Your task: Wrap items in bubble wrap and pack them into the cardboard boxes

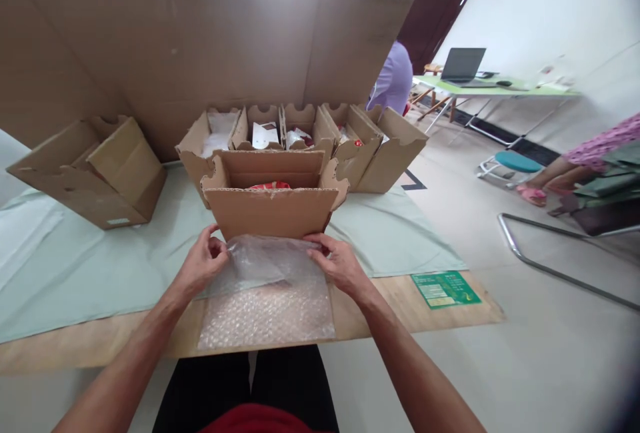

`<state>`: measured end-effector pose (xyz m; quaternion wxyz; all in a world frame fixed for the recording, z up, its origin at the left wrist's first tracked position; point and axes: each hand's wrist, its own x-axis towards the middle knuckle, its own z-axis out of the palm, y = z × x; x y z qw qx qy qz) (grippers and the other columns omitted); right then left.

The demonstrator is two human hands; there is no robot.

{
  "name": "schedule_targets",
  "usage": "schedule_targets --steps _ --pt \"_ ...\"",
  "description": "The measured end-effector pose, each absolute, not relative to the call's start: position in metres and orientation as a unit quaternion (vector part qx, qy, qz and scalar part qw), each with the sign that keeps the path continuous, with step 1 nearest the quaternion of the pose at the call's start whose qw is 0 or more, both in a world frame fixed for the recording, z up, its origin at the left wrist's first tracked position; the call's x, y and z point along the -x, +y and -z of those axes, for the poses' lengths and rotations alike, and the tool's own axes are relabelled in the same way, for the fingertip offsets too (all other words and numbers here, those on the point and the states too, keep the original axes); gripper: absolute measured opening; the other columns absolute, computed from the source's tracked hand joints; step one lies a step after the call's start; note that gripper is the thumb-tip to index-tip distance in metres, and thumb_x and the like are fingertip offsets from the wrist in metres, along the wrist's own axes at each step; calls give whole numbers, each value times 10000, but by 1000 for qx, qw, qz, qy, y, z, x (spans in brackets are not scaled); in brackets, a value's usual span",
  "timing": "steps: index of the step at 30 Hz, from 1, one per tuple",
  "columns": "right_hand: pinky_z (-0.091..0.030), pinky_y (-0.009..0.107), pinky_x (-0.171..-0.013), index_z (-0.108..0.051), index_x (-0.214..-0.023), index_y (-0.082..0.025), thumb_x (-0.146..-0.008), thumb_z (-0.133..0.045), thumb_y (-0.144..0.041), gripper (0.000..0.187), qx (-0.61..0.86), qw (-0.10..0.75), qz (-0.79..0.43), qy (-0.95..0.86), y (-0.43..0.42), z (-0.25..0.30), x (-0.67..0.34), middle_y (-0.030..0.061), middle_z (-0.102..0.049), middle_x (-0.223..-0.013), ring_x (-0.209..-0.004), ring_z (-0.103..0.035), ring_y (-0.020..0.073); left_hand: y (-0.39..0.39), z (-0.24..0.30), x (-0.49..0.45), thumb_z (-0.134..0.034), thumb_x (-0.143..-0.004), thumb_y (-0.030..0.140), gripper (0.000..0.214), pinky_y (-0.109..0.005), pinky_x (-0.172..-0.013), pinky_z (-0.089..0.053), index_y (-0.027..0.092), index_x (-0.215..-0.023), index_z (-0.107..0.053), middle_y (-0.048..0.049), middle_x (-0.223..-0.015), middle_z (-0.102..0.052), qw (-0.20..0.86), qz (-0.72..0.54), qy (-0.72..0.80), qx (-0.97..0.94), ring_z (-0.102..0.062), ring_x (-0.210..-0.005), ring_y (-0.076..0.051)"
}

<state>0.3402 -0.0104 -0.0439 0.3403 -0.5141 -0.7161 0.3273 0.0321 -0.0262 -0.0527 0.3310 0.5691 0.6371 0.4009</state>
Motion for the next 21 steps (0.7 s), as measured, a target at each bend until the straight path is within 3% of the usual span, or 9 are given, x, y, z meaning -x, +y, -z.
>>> schedule_targets --steps 4,7,15,18,21 --pt "-553 321 -750 -781 -1098 -178 -857 -604 -318 330 514 362 -320 -708 -12 40 -351 64 -806 -980 -761 -690 195 -15 53 -42 -554 -655 302 580 -254 -558 -353 158 -1216 -582 76 -633 -549 355 -378 606 -603 -500 -592 -140" --pt "-551 326 -763 -783 -1086 -180 -866 -614 -350 325 524 382 -311 -694 -18 38 -364 72 -798 -1003 -799 -693 204 -11 49 -58 -539 -664 260 672 -263 -577 -357 148 -1325 -580 70 -655 -549 372 -355 590 -622 -509 -609 -142" --pt "-468 293 -583 -741 -1142 -170 -857 -688 -374 355 572 450 -308 -613 -40 47 -399 3 -656 -721 -613 -566 161 -5 38 -104 -543 -727 146 799 -289 -655 -423 153 -1522 -466 44 -736 -627 388 -276 556 -681 -566 -676 -155" --pt "-478 288 -600 -740 -1163 -200 -882 -683 -304 305 556 464 -272 -634 -55 40 -393 19 -691 -845 -633 -568 144 -34 26 -90 -541 -791 161 768 -293 -702 -479 166 -1551 -425 30 -791 -646 335 -298 566 -691 -600 -720 -155" --pt "-542 299 -752 -735 -1194 -243 -927 -645 -213 283 499 475 -228 -688 -64 32 -364 59 -710 -1115 -865 -660 169 -73 10 -59 -543 -895 222 608 -291 -752 -520 200 -1500 -484 25 -819 -627 199 -356 589 -698 -603 -733 -143"
